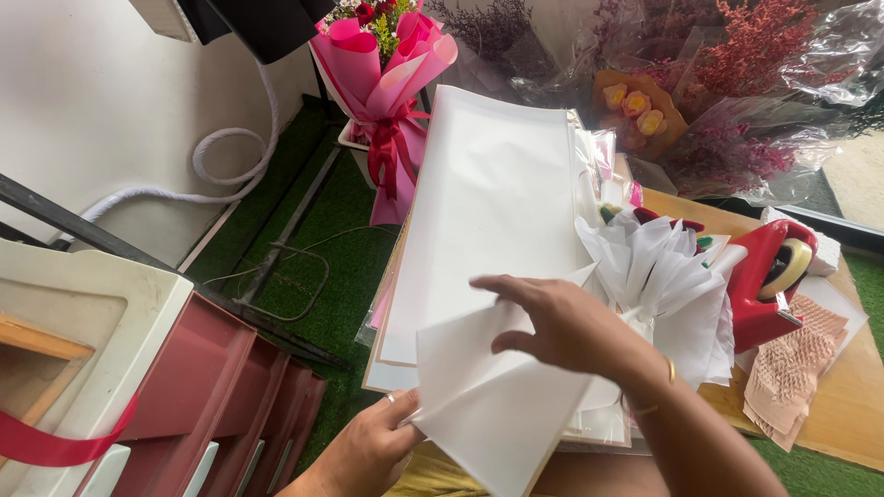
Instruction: The person wraps a small bouquet of artificial flowers in white paper, using shears to cut the paper and then folding and gathering it around the stems to form a decorative wrap.
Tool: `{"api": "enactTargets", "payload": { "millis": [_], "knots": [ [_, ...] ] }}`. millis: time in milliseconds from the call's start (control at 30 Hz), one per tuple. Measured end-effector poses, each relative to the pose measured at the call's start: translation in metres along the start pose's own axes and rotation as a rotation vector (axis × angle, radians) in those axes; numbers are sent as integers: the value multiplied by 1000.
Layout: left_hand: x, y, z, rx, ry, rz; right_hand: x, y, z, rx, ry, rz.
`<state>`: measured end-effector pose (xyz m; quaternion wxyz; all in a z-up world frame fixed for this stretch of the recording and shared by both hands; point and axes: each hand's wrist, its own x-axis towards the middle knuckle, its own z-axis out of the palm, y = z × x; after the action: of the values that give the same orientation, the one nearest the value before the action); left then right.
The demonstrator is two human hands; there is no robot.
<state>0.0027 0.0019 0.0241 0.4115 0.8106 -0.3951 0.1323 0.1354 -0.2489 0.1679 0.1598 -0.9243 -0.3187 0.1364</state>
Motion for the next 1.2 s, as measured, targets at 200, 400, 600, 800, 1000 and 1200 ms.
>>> {"api": "enactTargets", "payload": {
  "millis": [200, 400, 600, 800, 1000, 1200],
  "knots": [
    [-20, -15, 19, -109, 81, -186, 21, -3, -34, 73, -62, 54],
    [-35, -28, 33, -278, 81, -446, 43, 26, -41, -241, 324, 26],
    [-20, -17, 20, -317, 43, -1149, 64, 42, -83, -85, 937, 67],
    [-34, -25, 38, -499, 168, -1229, 107, 126, -73, 384, 982, 514],
    [-48, -28, 46, -521, 121, -1189, 136, 197, -23, 899, 926, 808],
    [-54, -28, 52, -729, 67, -1155, 142, 180, 21, 802, 650, 1015]
  ]
}}
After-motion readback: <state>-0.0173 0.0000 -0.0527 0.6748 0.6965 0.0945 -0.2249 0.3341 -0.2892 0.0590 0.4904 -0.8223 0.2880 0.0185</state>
